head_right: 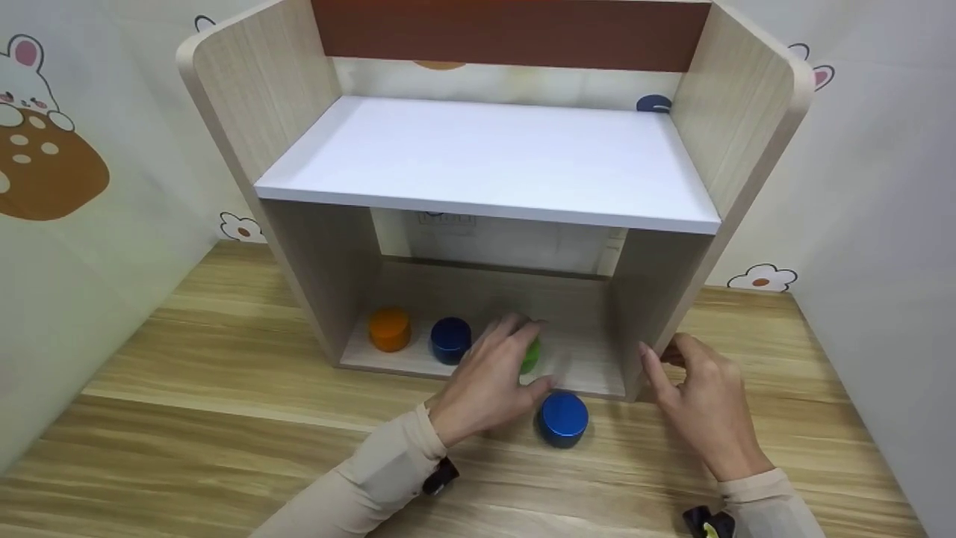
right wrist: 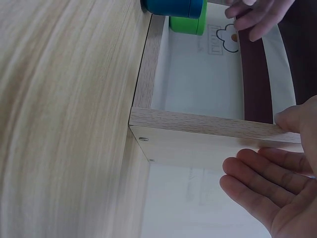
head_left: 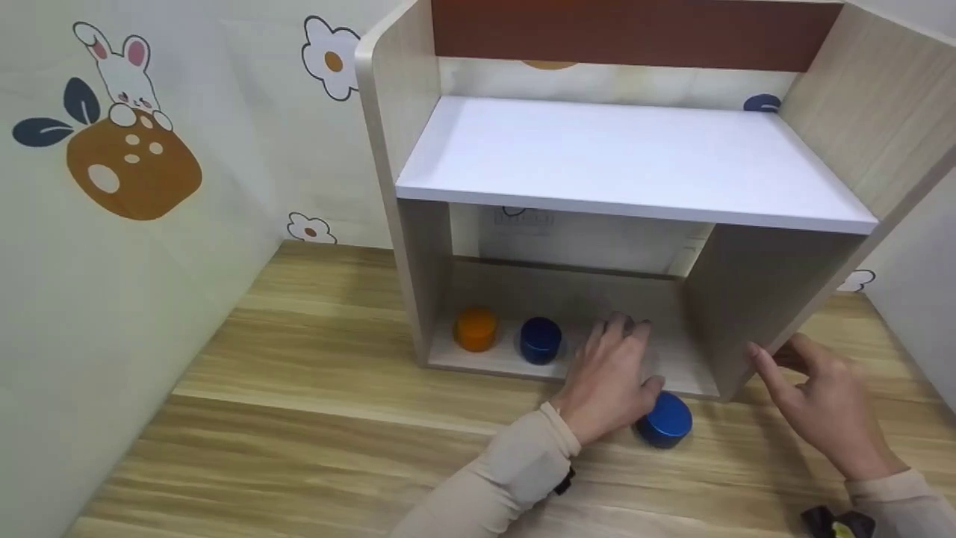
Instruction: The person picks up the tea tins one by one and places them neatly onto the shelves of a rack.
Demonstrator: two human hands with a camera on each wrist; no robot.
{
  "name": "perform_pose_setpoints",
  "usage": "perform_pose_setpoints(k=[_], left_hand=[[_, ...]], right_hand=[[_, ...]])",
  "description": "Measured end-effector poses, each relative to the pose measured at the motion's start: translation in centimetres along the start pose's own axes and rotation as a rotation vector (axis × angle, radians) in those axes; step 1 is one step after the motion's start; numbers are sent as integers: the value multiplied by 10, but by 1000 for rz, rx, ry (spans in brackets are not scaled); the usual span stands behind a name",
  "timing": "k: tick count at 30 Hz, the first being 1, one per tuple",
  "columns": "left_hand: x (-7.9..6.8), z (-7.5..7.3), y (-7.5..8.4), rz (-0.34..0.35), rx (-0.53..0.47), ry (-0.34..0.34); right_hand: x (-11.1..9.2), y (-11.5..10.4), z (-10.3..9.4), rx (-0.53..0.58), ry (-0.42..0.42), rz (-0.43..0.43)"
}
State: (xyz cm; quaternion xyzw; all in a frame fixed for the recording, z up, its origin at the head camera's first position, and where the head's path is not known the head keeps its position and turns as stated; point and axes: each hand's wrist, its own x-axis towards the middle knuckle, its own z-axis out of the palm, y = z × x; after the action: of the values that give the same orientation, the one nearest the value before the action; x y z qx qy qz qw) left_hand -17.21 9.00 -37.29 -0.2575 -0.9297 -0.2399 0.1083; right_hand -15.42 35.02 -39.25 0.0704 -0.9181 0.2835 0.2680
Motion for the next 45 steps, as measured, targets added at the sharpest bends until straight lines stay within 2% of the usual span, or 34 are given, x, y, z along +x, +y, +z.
perform_pose_setpoints(k=[5, 10, 18, 25, 38, 45], left_hand=[[-3, -1, 4, 59, -44, -95], [-5, 2, 5, 85, -73, -202], [-6, 10, 8, 101, -18, -299], [-8, 17, 7, 111, 10, -291], [-7, 26, 9, 97, 26, -324], [-7, 31, 9, 126, 53, -320]], right_hand=[[0, -1, 0, -3, -4, 7], [1, -2, 0, -14, -12, 10], [1, -2, 0, -7, -10, 8], [0, 1, 1, 1, 29, -44], [0, -1, 0, -8, 20, -40], [0, 0, 1, -8, 29, -51]])
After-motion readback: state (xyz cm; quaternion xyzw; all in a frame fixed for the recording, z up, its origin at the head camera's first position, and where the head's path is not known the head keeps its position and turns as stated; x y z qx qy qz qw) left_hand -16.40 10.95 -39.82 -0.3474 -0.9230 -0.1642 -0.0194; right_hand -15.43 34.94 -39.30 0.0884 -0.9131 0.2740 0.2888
